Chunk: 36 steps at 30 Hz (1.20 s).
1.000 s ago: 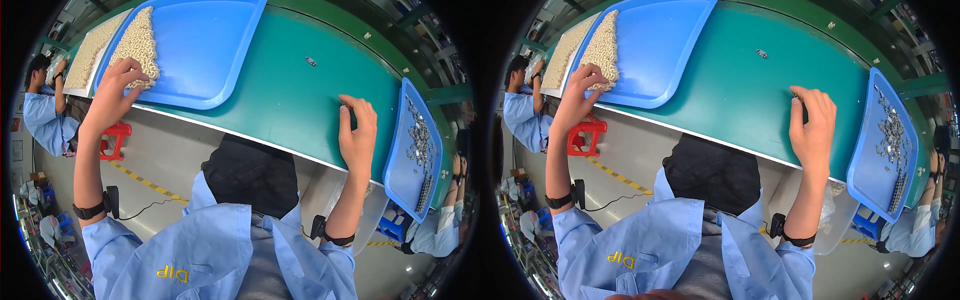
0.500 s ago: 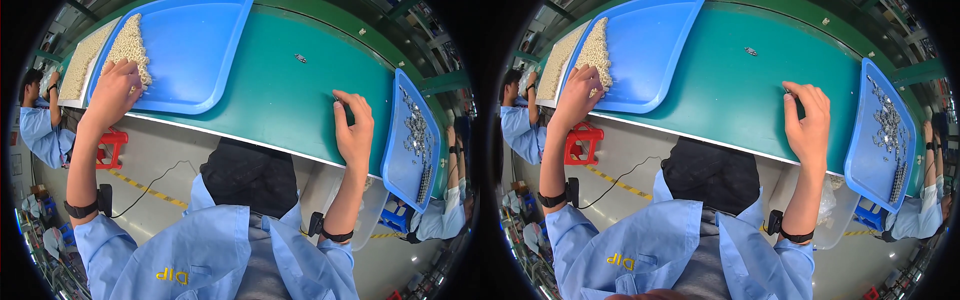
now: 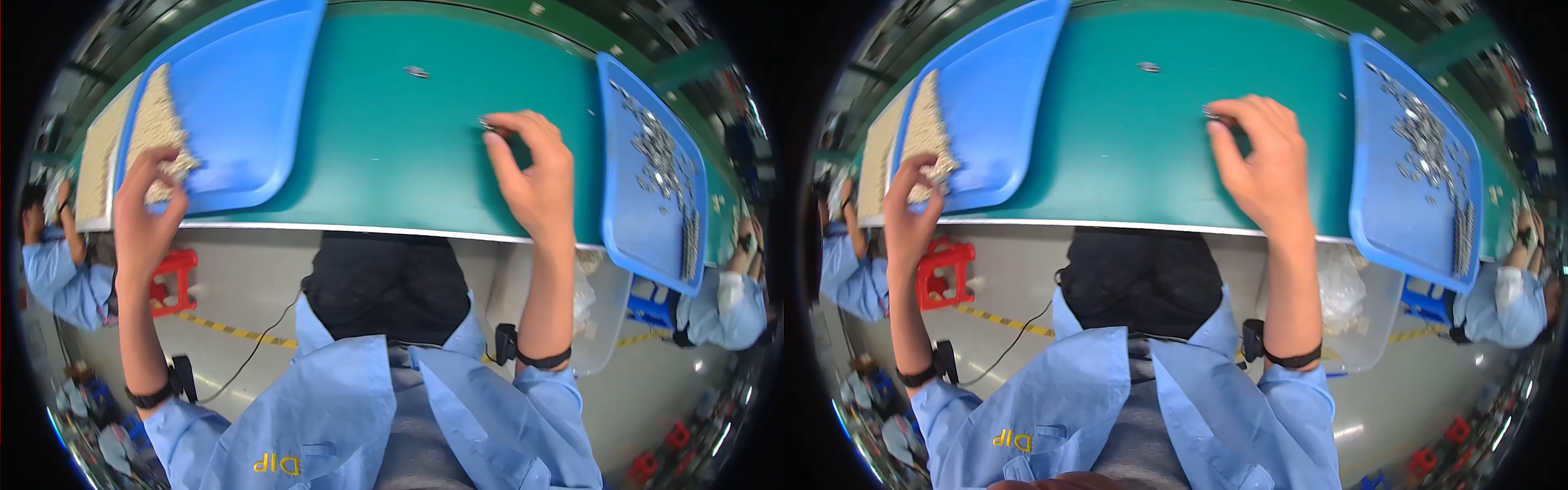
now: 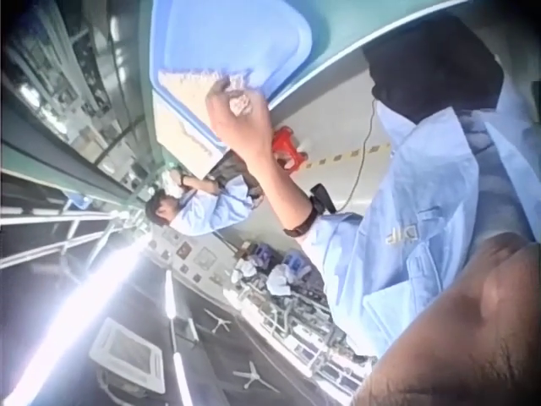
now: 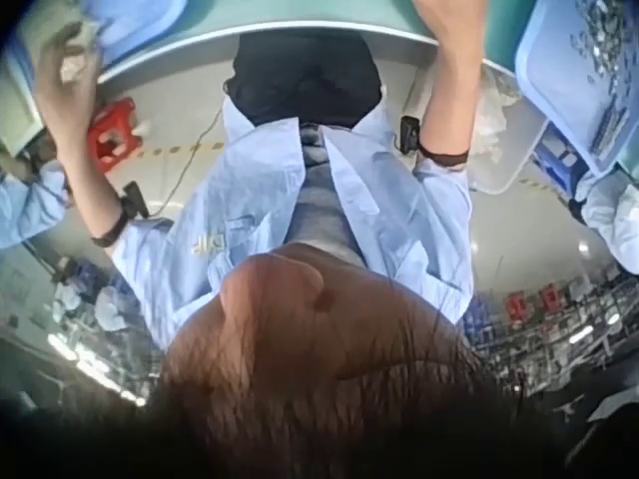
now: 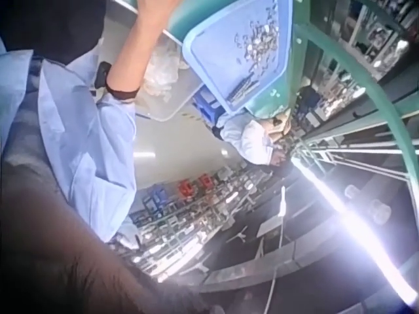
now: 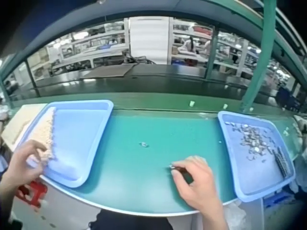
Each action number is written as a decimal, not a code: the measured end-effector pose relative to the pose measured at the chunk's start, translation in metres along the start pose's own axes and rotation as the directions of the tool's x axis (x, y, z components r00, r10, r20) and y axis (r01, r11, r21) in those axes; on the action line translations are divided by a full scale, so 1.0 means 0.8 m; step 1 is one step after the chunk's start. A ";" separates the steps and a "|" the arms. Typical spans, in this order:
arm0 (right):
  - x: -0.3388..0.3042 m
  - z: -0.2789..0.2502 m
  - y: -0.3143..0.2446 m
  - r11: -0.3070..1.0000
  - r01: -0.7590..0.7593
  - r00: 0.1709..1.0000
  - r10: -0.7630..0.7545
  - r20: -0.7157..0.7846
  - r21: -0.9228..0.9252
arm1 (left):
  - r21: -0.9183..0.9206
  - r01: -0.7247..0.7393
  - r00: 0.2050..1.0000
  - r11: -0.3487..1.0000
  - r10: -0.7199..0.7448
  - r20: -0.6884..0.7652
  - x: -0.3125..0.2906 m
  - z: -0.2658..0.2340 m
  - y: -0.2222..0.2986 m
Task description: The person picks up a white plastic component and a metal connector by hand, fits the connector into the component, and places the assembled unit onto the green work surface. This process is repeated for additional components and connectors.
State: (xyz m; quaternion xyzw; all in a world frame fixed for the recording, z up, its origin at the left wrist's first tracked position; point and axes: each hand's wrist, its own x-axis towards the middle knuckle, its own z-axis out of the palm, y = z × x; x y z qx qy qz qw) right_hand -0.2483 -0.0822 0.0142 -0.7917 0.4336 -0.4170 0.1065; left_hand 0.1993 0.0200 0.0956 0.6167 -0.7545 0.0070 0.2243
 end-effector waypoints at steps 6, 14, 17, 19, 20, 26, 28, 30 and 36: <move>-0.002 0.004 -0.012 0.966 0.041 0.998 -0.024 -0.066 0.255 | -0.473 -0.181 0.963 0.862 0.058 -0.262 -0.042 0.074 0.054; -0.038 -0.004 -0.085 0.804 0.086 0.992 -0.014 -0.126 0.588 | -0.596 -0.408 0.907 0.692 0.229 -0.354 -0.013 0.131 0.185; -0.044 -0.011 -0.108 0.789 0.154 0.985 -0.078 -0.151 0.595 | -0.548 -0.426 0.893 0.720 0.239 -0.380 -0.008 0.136 0.209; -0.052 -0.015 -0.117 0.803 0.205 0.977 -0.133 -0.166 0.560 | -0.529 -0.436 0.886 0.728 0.245 -0.394 -0.007 0.134 0.218; -0.054 -0.018 -0.121 0.809 0.231 0.971 -0.162 -0.174 0.540 | -0.486 -0.441 0.879 0.754 0.254 -0.403 -0.007 0.131 0.222; -0.057 -0.016 -0.145 0.783 0.240 0.962 -0.113 -0.249 0.573 | -0.328 -0.456 0.846 0.827 0.288 -0.448 -0.014 0.122 0.237; -0.059 -0.014 -0.149 0.788 0.248 0.955 -0.103 -0.277 0.563 | -0.321 -0.455 0.841 0.831 0.281 -0.463 -0.015 0.122 0.240; -0.065 -0.015 -0.149 0.792 0.243 0.960 -0.115 -0.254 0.560 | -0.309 -0.449 0.833 0.839 0.267 -0.485 -0.018 0.122 0.243; -0.074 -0.016 -0.150 0.818 0.246 0.965 -0.157 -0.209 0.519 | -0.302 -0.446 0.830 0.842 0.265 -0.490 -0.023 0.122 0.245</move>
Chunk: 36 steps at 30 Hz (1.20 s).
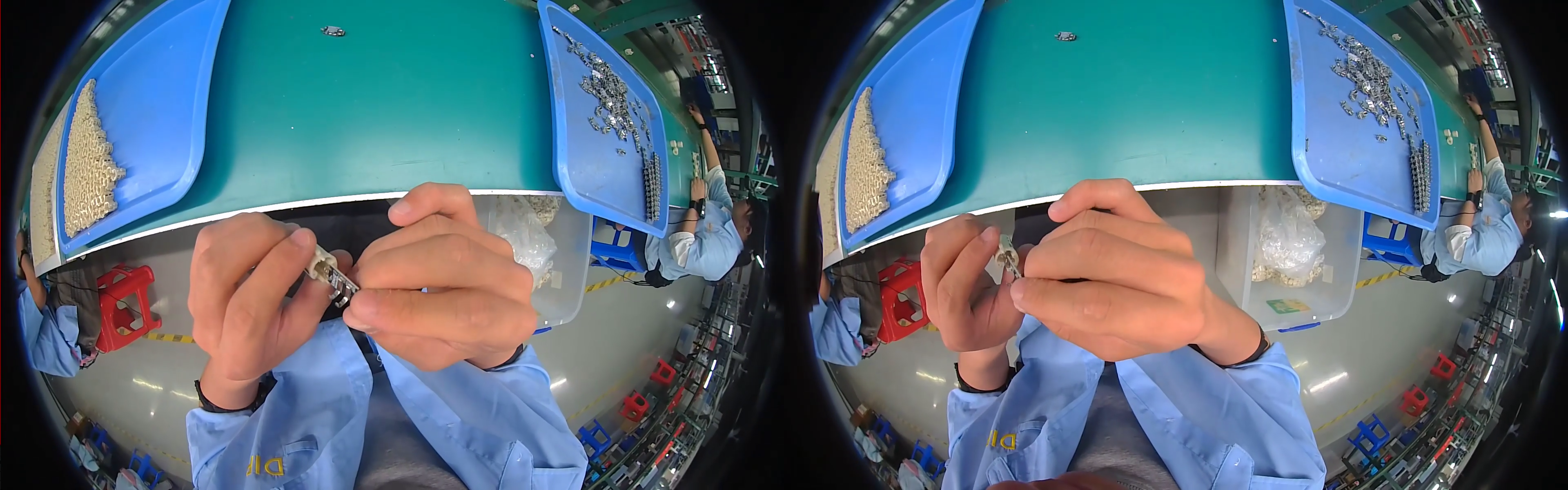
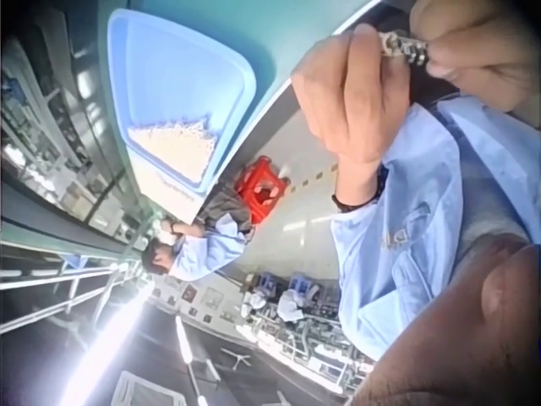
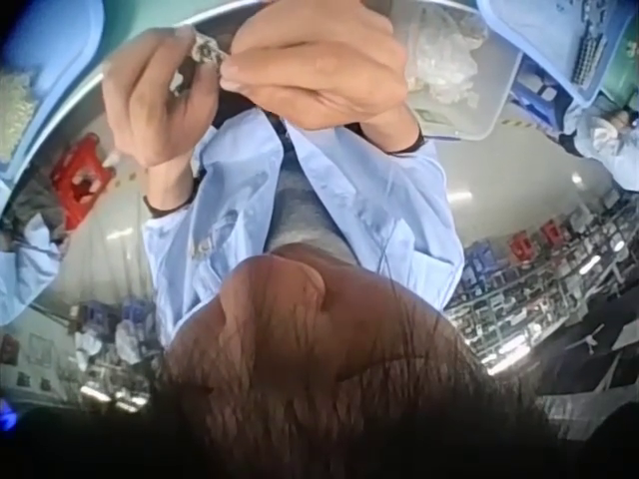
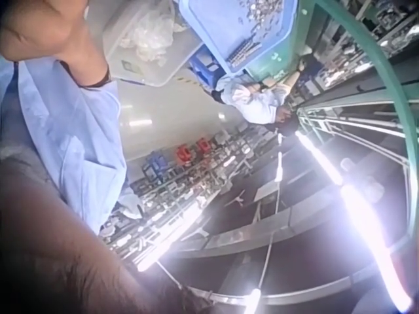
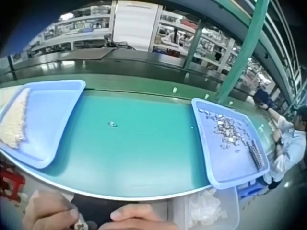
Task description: The person picks up a white plastic component and a metal connector by hand, fits the connector into the component, and places the assembled unit onto the green work surface. This process is repeated for additional components and connectors.
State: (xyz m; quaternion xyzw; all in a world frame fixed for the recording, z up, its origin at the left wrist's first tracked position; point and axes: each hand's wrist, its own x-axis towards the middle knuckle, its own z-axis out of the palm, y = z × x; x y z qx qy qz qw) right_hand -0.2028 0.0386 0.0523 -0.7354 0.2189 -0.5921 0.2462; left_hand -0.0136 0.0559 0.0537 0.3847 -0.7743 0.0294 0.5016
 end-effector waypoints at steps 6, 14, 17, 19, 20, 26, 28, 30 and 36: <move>0.000 -0.003 -0.004 0.999 -0.017 1.000 0.017 0.017 -0.033 | -0.006 -0.008 1.000 1.000 0.008 0.000 0.000 0.001 0.001; 0.009 -0.008 -0.005 0.988 -0.036 0.997 0.044 0.055 -0.151 | -0.002 -0.055 0.998 0.998 0.055 0.040 0.000 0.002 -0.002; 0.007 -0.006 0.004 0.966 0.042 0.997 -0.023 0.077 -0.256 | -0.035 0.029 0.997 0.999 -0.026 0.070 -0.002 0.006 -0.004; 0.005 -0.003 0.014 0.968 -0.024 0.994 0.050 0.099 -0.250 | -0.055 0.050 0.996 0.997 -0.045 0.080 0.004 0.008 -0.014; 0.005 -0.004 0.021 0.967 -0.056 0.990 0.085 0.109 -0.248 | -0.038 0.080 0.989 0.996 -0.074 0.129 0.011 0.009 -0.025; 0.024 -0.033 0.095 0.852 -0.195 0.952 0.283 0.114 -0.486 | -0.019 0.306 0.906 0.952 -0.285 0.314 0.130 0.027 -0.115; 0.038 -0.027 0.115 0.707 -0.072 0.917 0.325 0.232 -0.703 | -0.040 0.335 0.843 0.941 -0.280 0.460 0.183 0.039 -0.170; 0.056 -0.010 0.127 0.717 -0.042 0.922 0.297 0.250 -0.695 | 0.046 0.160 0.811 0.986 -0.158 0.563 0.235 0.075 -0.228; 0.079 0.036 0.191 0.688 0.084 0.950 0.163 0.266 -0.721 | 0.090 0.222 0.729 0.971 -0.226 0.646 0.321 0.239 -0.352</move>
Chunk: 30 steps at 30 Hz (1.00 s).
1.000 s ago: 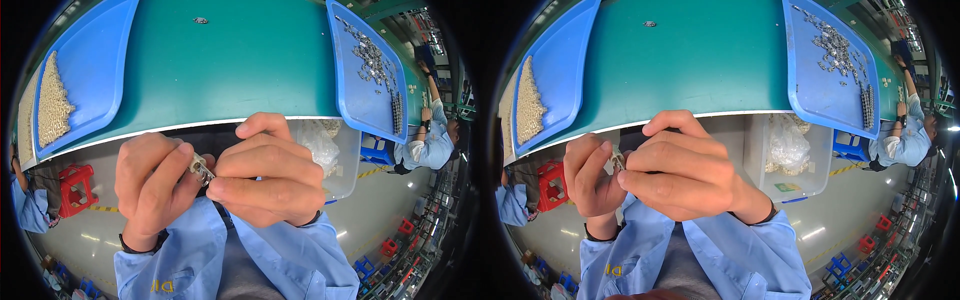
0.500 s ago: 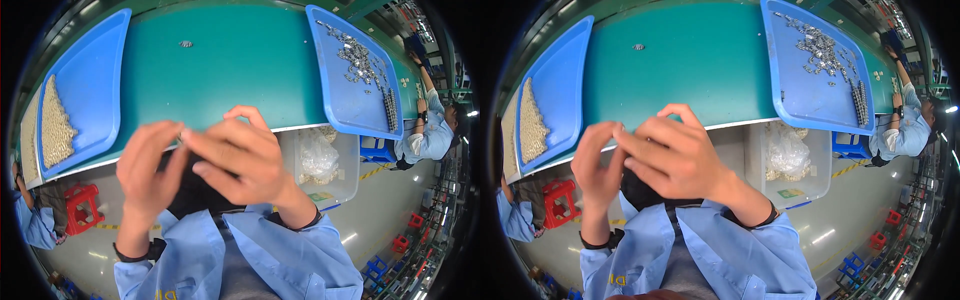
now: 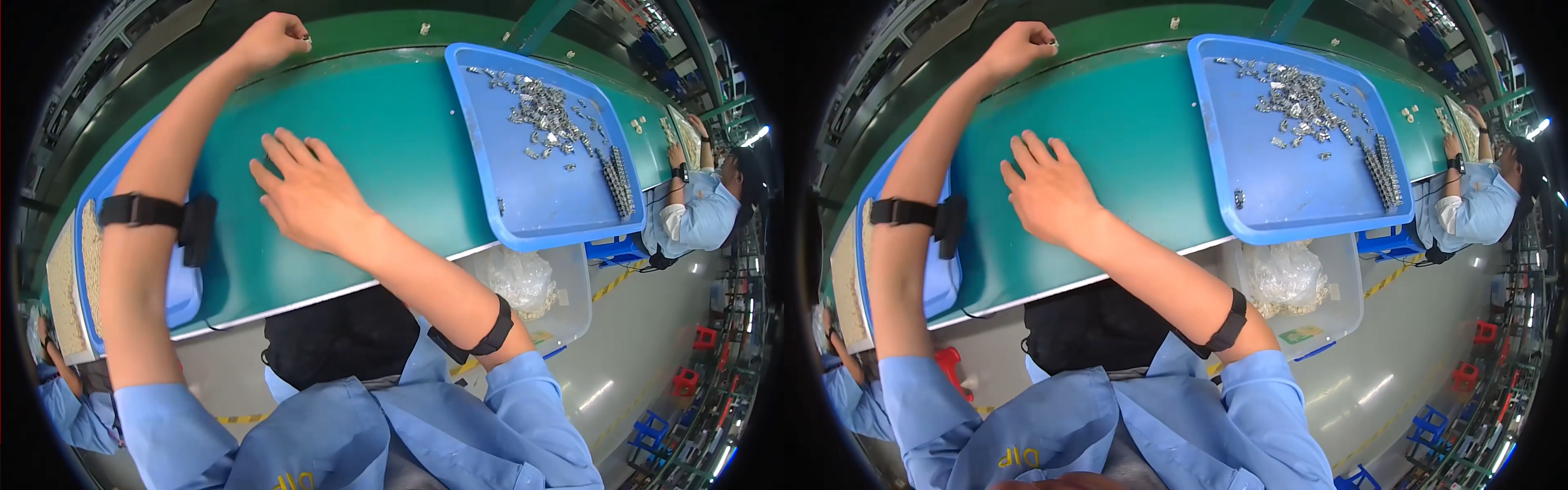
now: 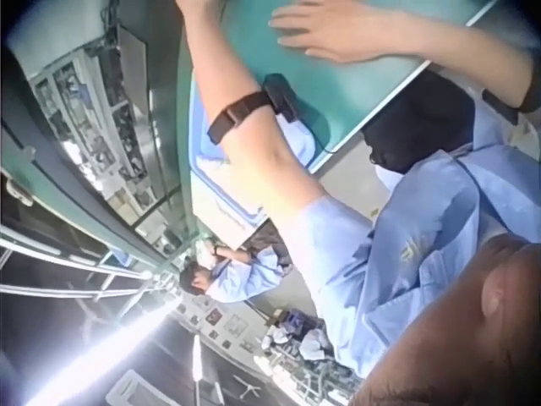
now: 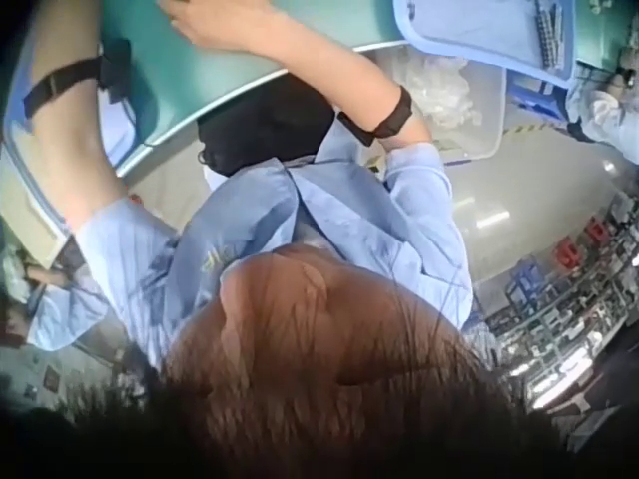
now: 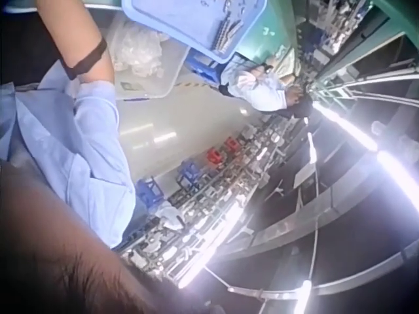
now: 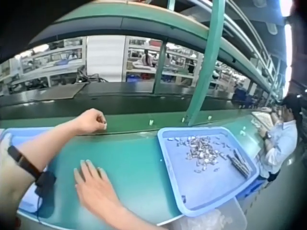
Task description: The person picks up a white plastic component and a metal connector by hand, fits the connector into the component, and places the assembled unit onto the green work surface. This process is repeated for additional components and connectors.
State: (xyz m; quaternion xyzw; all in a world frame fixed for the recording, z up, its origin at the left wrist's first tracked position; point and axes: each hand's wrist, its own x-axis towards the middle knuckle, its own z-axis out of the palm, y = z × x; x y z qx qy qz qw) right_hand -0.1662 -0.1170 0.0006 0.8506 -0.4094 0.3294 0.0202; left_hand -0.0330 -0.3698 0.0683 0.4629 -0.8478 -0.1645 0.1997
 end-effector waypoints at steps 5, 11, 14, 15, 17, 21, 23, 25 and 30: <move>0.002 0.001 0.009 0.998 -0.050 0.998 0.048 0.035 0.041 | -0.005 0.044 0.999 0.999 -0.044 0.023 0.041 0.053 -0.016; 0.008 -0.003 0.009 1.000 -0.022 0.993 0.022 0.113 -0.001 | -0.014 0.039 0.999 0.999 -0.039 -0.019 0.030 0.055 -0.024; 0.009 -0.002 0.008 0.998 -0.011 0.997 0.015 0.074 -0.054 | -0.004 0.105 0.994 0.994 -0.105 -0.038 -0.006 0.002 -0.012; 0.008 0.000 0.011 0.996 -0.017 0.999 0.021 0.050 -0.082 | -0.011 0.048 0.998 0.999 -0.048 -0.051 -0.013 -0.026 -0.004; 0.010 -0.009 0.010 0.988 -0.114 0.993 0.114 -0.012 -0.099 | 0.001 -0.030 0.997 1.000 0.030 -0.065 -0.058 -0.091 0.005; 0.003 -0.031 0.014 0.987 -0.074 0.997 0.076 0.009 -0.141 | 0.206 -0.026 0.999 0.978 0.032 -0.027 -0.229 -0.178 0.035; 0.004 -0.033 0.013 0.993 -0.061 0.998 0.063 0.019 -0.102 | 0.507 -0.150 0.988 0.849 0.119 0.093 -0.314 -0.204 0.035; 0.011 -0.034 0.002 0.998 -0.025 0.999 0.027 0.028 -0.064 | 0.519 -0.138 0.989 0.844 0.094 0.110 -0.407 -0.217 -0.008; 0.001 -0.040 -0.014 0.973 -0.168 0.983 0.153 0.097 0.160 | 0.497 0.039 0.988 0.867 -0.107 0.108 -0.513 -0.176 0.012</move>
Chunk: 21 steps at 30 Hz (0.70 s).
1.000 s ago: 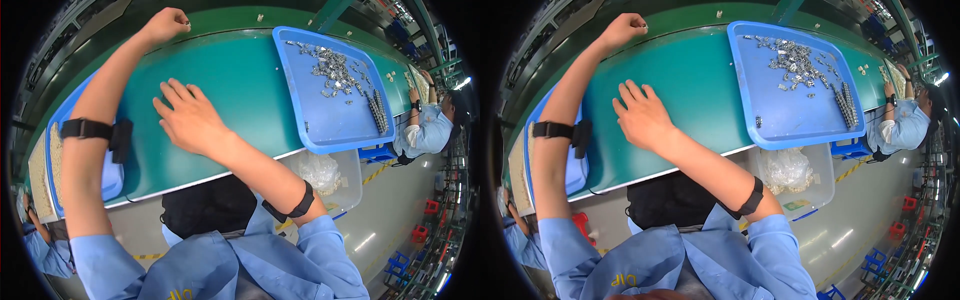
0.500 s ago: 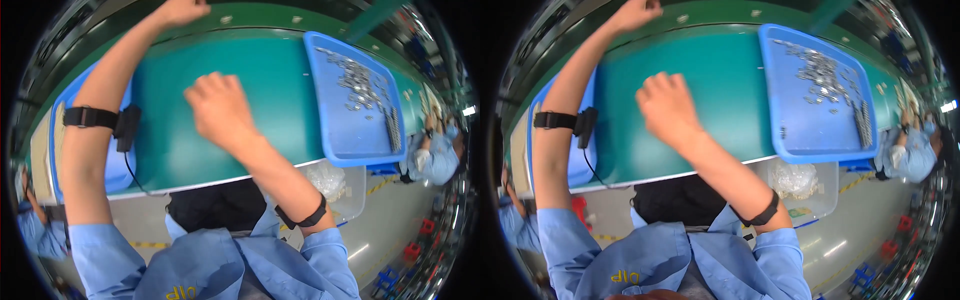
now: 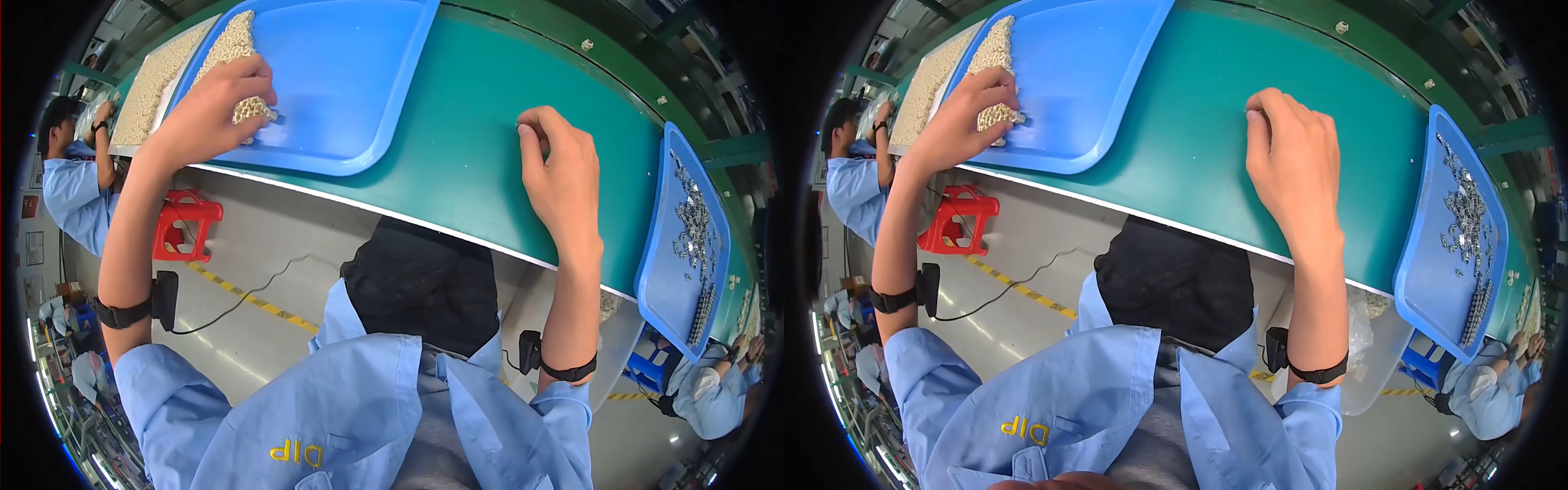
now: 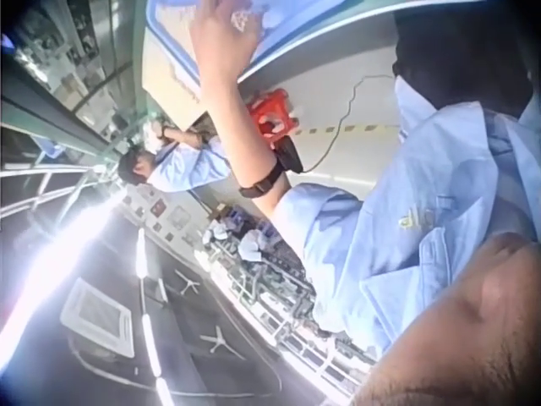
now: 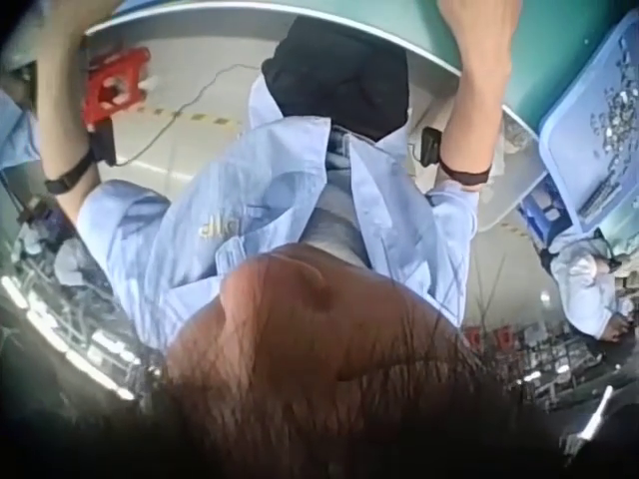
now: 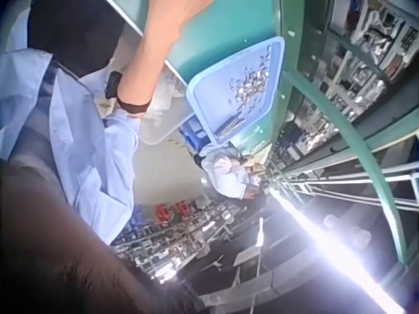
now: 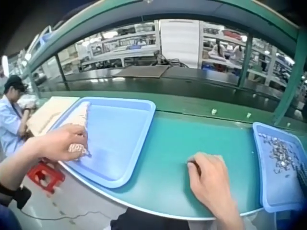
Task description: The person picks up a white plastic component and a metal connector by hand, fits the connector into the component, and places the assembled unit onto the green work surface. This process is repeated for additional components and connectors.
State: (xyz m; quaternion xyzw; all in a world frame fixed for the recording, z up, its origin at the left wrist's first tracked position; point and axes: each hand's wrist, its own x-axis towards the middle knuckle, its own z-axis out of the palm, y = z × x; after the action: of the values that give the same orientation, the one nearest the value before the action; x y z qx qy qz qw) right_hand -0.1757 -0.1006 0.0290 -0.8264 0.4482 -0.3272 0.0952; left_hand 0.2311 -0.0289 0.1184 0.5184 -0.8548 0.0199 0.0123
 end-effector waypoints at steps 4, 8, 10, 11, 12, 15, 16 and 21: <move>-0.015 -0.010 -0.022 0.989 0.002 1.000 -0.003 0.005 0.150 | 0.024 0.067 0.998 0.997 -0.066 -0.015 -0.017 0.013 0.001; -0.036 -0.010 -0.030 0.904 -0.267 0.964 0.253 0.086 0.335 | 0.069 0.037 0.999 0.997 -0.039 0.037 -0.010 0.020 -0.005; -0.043 -0.008 -0.028 0.885 -0.247 0.969 0.217 0.119 0.396 | 0.066 0.052 0.994 0.996 -0.058 0.088 -0.006 0.023 -0.006; -0.046 -0.006 -0.028 0.873 -0.238 0.971 0.199 0.136 0.425 | 0.055 0.038 0.996 0.998 -0.043 0.084 -0.006 0.025 -0.005; -0.048 -0.007 -0.027 0.879 -0.255 0.967 0.220 0.132 0.403 | 0.044 0.017 1.000 0.999 -0.017 -0.007 -0.003 0.024 0.003; -0.054 -0.010 -0.025 0.786 -0.176 0.984 0.115 0.139 0.593 | -0.014 -0.046 0.978 0.999 0.042 -0.205 0.000 0.027 0.040; -0.060 -0.012 -0.025 0.799 -0.193 0.980 0.135 0.143 0.569 | -0.156 0.005 0.970 0.988 -0.043 -0.238 -0.002 0.028 0.059; -0.077 -0.008 -0.044 0.643 -0.086 0.996 0.068 0.055 0.761 | -0.326 -0.130 0.885 0.936 -0.039 -0.465 0.004 0.053 0.158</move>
State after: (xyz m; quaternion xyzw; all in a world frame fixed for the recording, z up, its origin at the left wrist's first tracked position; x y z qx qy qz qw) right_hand -0.1797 -0.0298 0.0217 -0.6934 0.3029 -0.4721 0.4523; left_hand 0.1175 0.0243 0.0735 0.4674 -0.8289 -0.0079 0.3072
